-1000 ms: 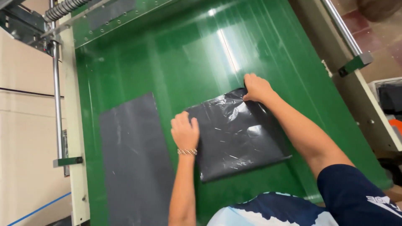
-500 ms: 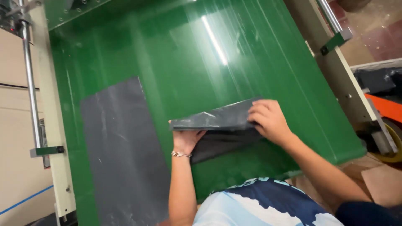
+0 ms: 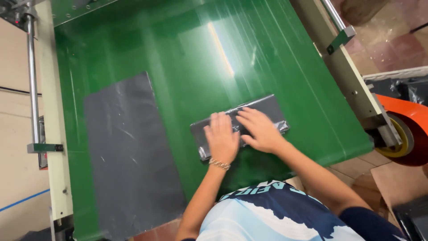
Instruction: Folding plastic bags from a conveyor belt and stacking them into a crate
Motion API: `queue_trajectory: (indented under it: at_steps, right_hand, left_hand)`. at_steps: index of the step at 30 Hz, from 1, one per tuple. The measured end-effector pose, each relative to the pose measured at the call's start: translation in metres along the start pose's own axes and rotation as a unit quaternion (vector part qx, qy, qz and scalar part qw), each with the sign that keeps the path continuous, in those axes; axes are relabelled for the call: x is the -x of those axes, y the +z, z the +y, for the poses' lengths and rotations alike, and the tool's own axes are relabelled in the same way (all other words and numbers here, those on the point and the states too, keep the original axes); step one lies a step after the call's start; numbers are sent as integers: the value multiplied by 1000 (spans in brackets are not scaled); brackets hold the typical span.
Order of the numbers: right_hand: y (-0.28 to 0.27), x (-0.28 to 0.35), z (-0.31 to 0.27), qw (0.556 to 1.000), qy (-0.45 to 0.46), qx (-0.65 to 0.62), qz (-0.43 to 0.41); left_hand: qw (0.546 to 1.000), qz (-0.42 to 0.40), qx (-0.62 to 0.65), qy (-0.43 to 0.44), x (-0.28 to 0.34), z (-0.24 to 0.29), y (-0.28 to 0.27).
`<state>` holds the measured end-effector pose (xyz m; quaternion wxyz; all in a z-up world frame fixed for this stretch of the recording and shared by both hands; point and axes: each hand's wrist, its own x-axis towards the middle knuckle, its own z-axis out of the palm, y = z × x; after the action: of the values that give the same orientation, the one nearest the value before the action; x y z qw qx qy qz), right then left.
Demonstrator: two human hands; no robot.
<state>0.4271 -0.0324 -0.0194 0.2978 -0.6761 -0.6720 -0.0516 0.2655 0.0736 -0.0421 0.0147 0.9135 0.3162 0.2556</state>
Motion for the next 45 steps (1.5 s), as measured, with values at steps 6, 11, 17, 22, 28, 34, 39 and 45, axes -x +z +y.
queue_trajectory:
  at_steps: [6, 11, 17, 22, 28, 34, 39, 45]
  right_hand:
    - [35, -6, 16, 994, 8, 91, -52]
    - [4, 11, 63, 978, 68, 188, -58]
    - [37, 11, -12, 992, -1, 57, -116]
    - [69, 52, -56, 986, -52, 5, -159]
    - [34, 103, -30, 880, 295, -355, -114]
    - [44, 100, 20, 439, 541, -708, 117]
    - [-4, 108, 22, 427, 528, -734, 21]
    - [-57, 92, -32, 734, 513, -444, 25]
  left_hand:
    - [982, -191, 8, 0, 6, -13, 0]
    - [973, -228, 18, 24, 42, -73, -34]
    - [935, 31, -78, 344, 58, -99, -3]
    - [881, -346, 95, 308, 33, -50, -23]
    - [628, -574, 482, -210, -38, -31, 19]
    - [856, -390, 323, -109, -45, -43, 49]
    - [947, -225, 198, -112, -21, -18, 42]
    - [960, -110, 223, -130, 44, -26, -48]
